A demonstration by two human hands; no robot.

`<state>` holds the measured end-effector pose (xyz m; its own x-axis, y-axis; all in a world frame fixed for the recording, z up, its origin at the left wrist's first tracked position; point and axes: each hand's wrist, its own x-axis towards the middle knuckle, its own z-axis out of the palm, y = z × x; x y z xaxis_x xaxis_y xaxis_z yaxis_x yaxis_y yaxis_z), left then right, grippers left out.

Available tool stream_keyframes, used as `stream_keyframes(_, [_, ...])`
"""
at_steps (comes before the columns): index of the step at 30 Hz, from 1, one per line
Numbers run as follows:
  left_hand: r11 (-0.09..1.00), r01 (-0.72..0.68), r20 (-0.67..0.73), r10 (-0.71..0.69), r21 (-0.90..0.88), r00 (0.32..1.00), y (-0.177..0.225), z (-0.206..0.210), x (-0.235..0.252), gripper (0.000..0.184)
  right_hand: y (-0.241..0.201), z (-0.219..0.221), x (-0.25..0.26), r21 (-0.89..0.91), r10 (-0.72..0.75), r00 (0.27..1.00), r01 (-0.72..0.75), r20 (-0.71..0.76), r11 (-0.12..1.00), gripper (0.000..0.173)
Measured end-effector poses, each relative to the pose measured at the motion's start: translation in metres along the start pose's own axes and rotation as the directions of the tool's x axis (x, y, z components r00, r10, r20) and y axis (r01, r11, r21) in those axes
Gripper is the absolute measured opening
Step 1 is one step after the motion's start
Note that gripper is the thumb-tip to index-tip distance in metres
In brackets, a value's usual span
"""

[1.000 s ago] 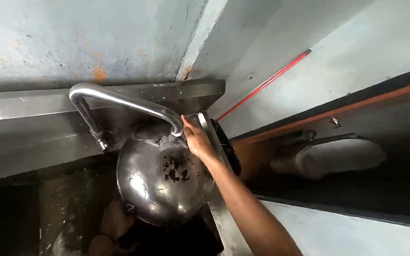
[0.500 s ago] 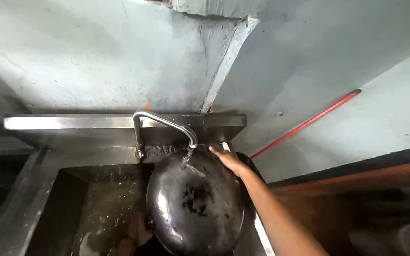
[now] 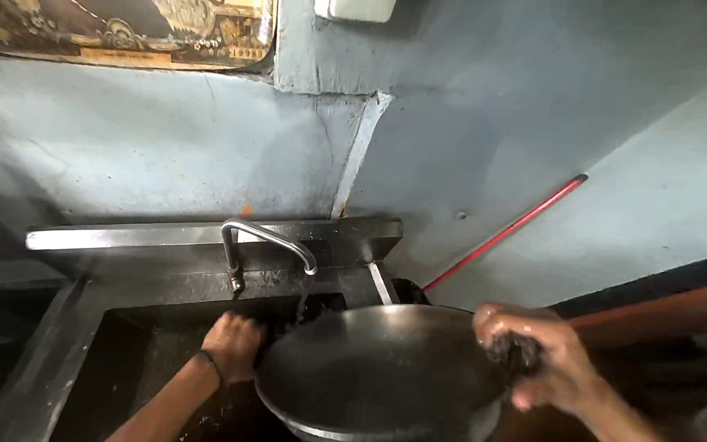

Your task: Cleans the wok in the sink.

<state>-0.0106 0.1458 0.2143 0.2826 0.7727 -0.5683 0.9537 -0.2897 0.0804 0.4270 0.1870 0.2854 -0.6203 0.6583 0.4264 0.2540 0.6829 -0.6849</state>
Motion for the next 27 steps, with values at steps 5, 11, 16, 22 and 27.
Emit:
stream_keyframes(5, [0.991, 0.093, -0.337, -0.056, 0.095, 0.940, -0.015, 0.022, 0.018, 0.029, 0.003, 0.031, -0.069, -0.282, -0.001, 0.985, 0.050, 0.173, 0.958, 0.063])
stream_keyframes(11, [0.952, 0.115, -0.540, 0.059, 0.283, 0.840, -0.020, 0.047, 0.040, 0.017, 0.057, 0.067, -0.123, -0.540, -0.094, 0.974, 0.192, 0.204, 0.820, 0.059])
stream_keyframes(16, [0.949, 0.177, -0.452, -0.042, 0.261, 0.891, -0.007, 0.037, 0.033, 0.021, 0.085, 0.083, -0.134, -0.689, -0.189, 0.961, 0.275, 0.200, 0.671, 0.063])
stream_keyframes(22, [0.672, -0.197, -0.390, -0.148, -0.714, 0.909, -0.015, -0.027, 0.035, 0.009, 0.119, 0.093, -0.134, -0.732, -0.221, 0.955, 0.295, 0.198, 0.615, 0.064])
stream_keyframes(27, [-0.495, -0.443, -0.349, -0.276, -0.747, 0.896, 0.039, -0.029, 0.115, 0.031, 0.129, 0.094, -0.133, -0.750, -0.185, 0.961, 0.277, 0.207, 0.601, 0.064])
